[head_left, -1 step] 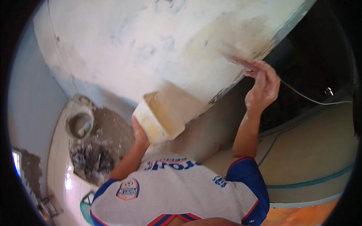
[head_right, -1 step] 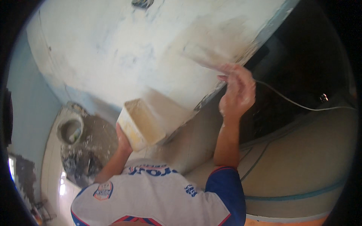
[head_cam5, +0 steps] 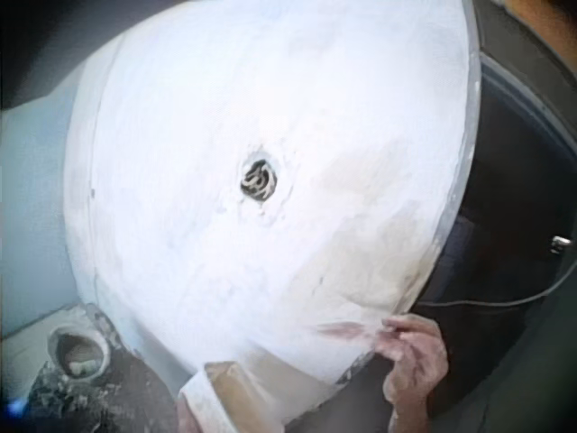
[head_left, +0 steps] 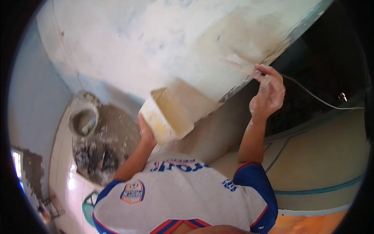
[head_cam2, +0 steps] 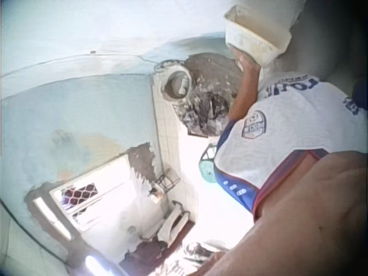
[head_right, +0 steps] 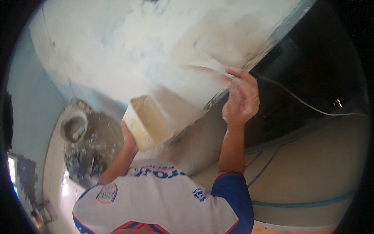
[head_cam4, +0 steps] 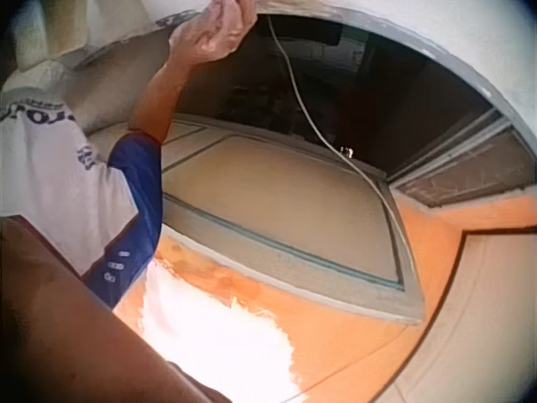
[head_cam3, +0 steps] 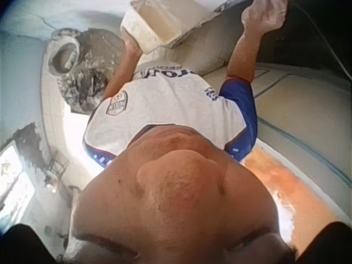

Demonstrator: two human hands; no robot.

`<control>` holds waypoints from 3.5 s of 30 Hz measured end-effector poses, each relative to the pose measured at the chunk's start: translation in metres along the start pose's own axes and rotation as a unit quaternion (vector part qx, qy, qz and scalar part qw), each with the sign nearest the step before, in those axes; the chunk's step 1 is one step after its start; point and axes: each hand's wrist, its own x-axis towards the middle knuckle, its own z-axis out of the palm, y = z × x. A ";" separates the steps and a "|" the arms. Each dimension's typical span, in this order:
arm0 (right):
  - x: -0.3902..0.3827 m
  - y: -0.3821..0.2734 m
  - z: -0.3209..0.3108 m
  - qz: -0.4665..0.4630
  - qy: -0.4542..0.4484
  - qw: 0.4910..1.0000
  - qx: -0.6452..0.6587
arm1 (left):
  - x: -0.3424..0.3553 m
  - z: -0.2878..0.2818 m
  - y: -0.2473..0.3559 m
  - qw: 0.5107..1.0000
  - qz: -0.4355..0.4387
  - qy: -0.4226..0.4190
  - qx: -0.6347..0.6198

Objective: The person applies plaster to a wall using a putty knife and a plastic container.

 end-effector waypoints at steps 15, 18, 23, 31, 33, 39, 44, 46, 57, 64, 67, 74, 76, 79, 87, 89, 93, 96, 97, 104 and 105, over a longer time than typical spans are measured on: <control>-0.159 -0.070 -0.008 0.155 -0.004 0.959 0.238 | -0.127 0.035 -0.033 0.997 0.034 0.025 -0.063; -0.179 -0.089 -0.009 0.200 -0.011 0.948 0.249 | -0.165 0.018 -0.042 0.997 0.015 0.015 -0.072; -0.206 -0.103 0.013 0.231 0.032 0.926 0.297 | -0.222 -0.002 -0.052 0.992 0.037 -0.021 -0.116; -0.194 -0.190 0.055 0.058 -0.110 0.943 0.308 | -0.303 -0.046 -0.013 0.987 0.134 0.008 -0.092; -0.177 -0.229 0.065 0.001 -0.157 0.932 0.325 | -0.318 -0.050 0.006 0.984 0.159 0.025 -0.079; -0.158 -0.315 0.118 -0.127 -0.303 0.867 0.376 | -0.349 -0.063 0.081 0.978 0.187 0.057 -0.079; -0.127 -0.390 0.189 -0.254 -0.411 0.813 0.326 | -0.385 -0.089 0.175 0.975 0.215 0.034 -0.047; -0.124 -0.425 0.217 -0.307 -0.430 0.791 0.308 | -0.399 -0.106 0.212 0.971 0.238 0.020 -0.030; -0.138 -0.556 0.326 -0.131 -0.486 0.832 0.234 | -0.450 -0.190 0.372 0.954 0.299 0.027 0.021; -0.151 -0.579 0.353 0.030 -0.456 0.860 0.227 | -0.423 -0.233 0.386 0.957 0.284 0.030 -0.049; -0.150 -0.568 0.358 0.039 -0.512 0.839 0.180 | -0.426 -0.187 0.378 0.933 0.359 0.024 0.006; -0.143 -0.557 0.362 0.188 -0.444 0.834 0.266 | -0.430 -0.152 0.382 0.902 0.410 0.124 -0.059; -0.146 -0.561 0.369 0.215 -0.437 0.830 0.273 | -0.427 -0.161 0.384 0.912 0.386 0.122 -0.070; -0.150 -0.572 0.387 0.235 -0.439 0.825 0.268 | -0.426 -0.153 0.391 0.910 0.392 0.118 -0.061; -0.156 -0.601 0.452 0.237 -0.519 0.788 0.232 | -0.424 -0.199 0.441 0.895 0.415 0.160 -0.034; -0.155 -0.613 0.469 0.249 -0.518 0.781 0.243 | -0.428 -0.206 0.463 0.900 0.416 0.127 -0.019; -0.150 -0.644 0.505 0.271 -0.509 0.773 0.266 | -0.442 -0.226 0.515 0.908 0.413 0.066 0.022; -0.145 -0.671 0.537 0.262 -0.509 0.780 0.252 | -0.459 -0.239 0.555 0.911 0.407 0.053 0.030; -0.143 -0.680 0.546 0.232 -0.507 0.800 0.223 | -0.466 -0.241 0.569 0.917 0.395 0.059 0.021; -0.141 -0.742 0.610 0.204 -0.541 0.771 0.268 | -0.499 -0.258 0.647 0.948 0.318 0.014 -0.014; -0.141 -0.747 0.618 0.231 -0.563 0.742 0.280 | -0.504 -0.252 0.656 0.948 0.320 0.005 0.001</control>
